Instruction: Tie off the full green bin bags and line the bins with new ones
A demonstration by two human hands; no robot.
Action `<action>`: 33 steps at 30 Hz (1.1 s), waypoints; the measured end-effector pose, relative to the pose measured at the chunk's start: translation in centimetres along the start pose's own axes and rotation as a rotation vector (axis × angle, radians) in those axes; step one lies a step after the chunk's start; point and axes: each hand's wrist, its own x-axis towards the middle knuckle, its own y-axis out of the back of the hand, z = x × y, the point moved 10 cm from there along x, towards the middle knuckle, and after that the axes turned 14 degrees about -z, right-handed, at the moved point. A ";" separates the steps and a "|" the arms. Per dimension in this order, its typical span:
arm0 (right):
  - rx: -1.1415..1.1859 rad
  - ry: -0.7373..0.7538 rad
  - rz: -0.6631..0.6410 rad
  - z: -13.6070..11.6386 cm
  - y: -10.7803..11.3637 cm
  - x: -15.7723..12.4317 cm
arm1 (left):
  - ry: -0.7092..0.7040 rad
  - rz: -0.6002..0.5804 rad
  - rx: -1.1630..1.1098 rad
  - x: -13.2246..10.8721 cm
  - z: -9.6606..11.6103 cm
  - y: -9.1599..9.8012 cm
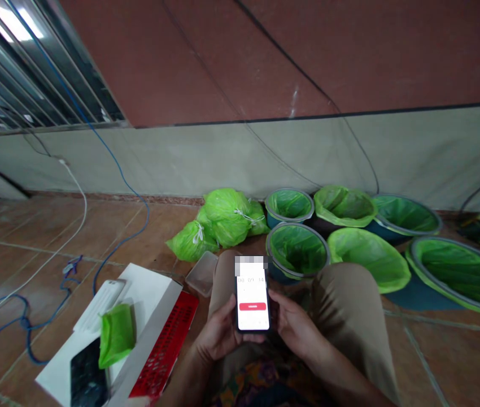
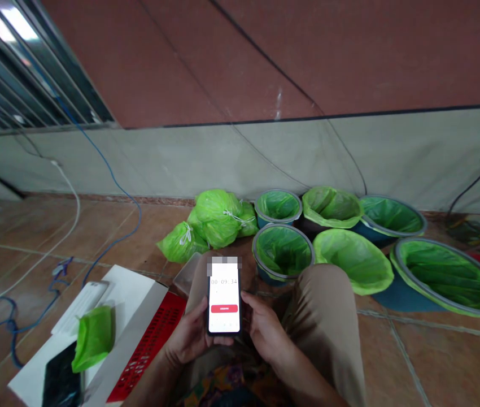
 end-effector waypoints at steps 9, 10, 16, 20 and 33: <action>-0.034 0.023 -0.007 -0.3 -0.2 0.0 | 0.000 -0.001 0.002 -0.1 0.0 -0.1; -0.033 0.025 -0.007 -0.3 -0.2 0.0 | 0.001 -0.004 0.005 -0.1 0.0 -0.2; -0.027 0.013 0.000 -0.3 -0.1 0.0 | 0.004 -0.002 0.019 -0.1 0.0 -0.1; -0.051 0.018 0.004 -0.4 -0.1 -0.1 | 0.001 -0.005 0.006 -0.1 0.0 0.0; -0.022 0.000 0.031 -0.4 -0.3 -0.3 | 0.003 -0.022 0.001 -0.1 0.0 -0.2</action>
